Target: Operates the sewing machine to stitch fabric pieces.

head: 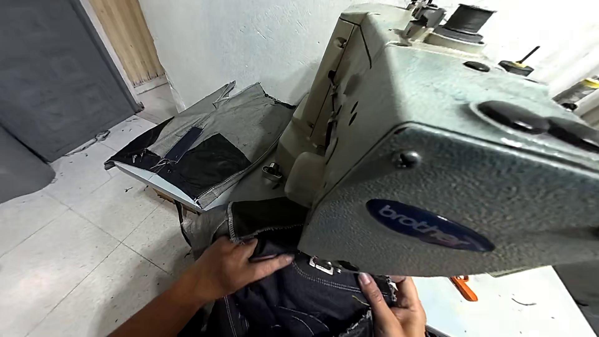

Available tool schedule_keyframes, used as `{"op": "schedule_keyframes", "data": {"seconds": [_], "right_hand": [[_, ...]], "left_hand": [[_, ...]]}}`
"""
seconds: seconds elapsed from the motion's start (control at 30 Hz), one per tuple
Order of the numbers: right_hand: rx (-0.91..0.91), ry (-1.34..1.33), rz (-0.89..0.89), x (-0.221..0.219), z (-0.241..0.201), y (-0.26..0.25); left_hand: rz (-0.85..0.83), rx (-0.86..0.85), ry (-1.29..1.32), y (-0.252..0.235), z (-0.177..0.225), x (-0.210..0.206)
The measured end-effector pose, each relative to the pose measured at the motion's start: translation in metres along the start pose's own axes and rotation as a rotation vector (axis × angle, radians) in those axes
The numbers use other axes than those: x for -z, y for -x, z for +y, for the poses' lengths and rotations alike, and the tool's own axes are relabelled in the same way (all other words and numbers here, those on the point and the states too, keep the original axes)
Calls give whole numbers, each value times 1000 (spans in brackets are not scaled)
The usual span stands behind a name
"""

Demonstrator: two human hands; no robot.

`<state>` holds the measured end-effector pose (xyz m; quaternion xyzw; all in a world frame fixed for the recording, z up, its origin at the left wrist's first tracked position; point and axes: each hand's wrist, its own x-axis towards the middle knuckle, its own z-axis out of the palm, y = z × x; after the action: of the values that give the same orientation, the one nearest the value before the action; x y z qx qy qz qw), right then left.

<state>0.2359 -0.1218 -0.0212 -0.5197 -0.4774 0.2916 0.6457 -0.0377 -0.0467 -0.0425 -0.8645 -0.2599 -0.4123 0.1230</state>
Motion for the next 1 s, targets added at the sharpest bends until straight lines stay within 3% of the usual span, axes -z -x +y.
{"op": "schedule_keyframes", "data": {"seconds": [0.17, 0.47, 1.0], "right_hand": [[23, -3, 163, -10, 1, -11], [31, -38, 238, -10, 6, -8], [-7, -58, 199, -9, 3, -9]], "left_hand": [[-48, 27, 13, -28, -5, -4], [-85, 110, 20, -33, 7, 0], [-176, 116, 68, -39, 6, 10]]}}
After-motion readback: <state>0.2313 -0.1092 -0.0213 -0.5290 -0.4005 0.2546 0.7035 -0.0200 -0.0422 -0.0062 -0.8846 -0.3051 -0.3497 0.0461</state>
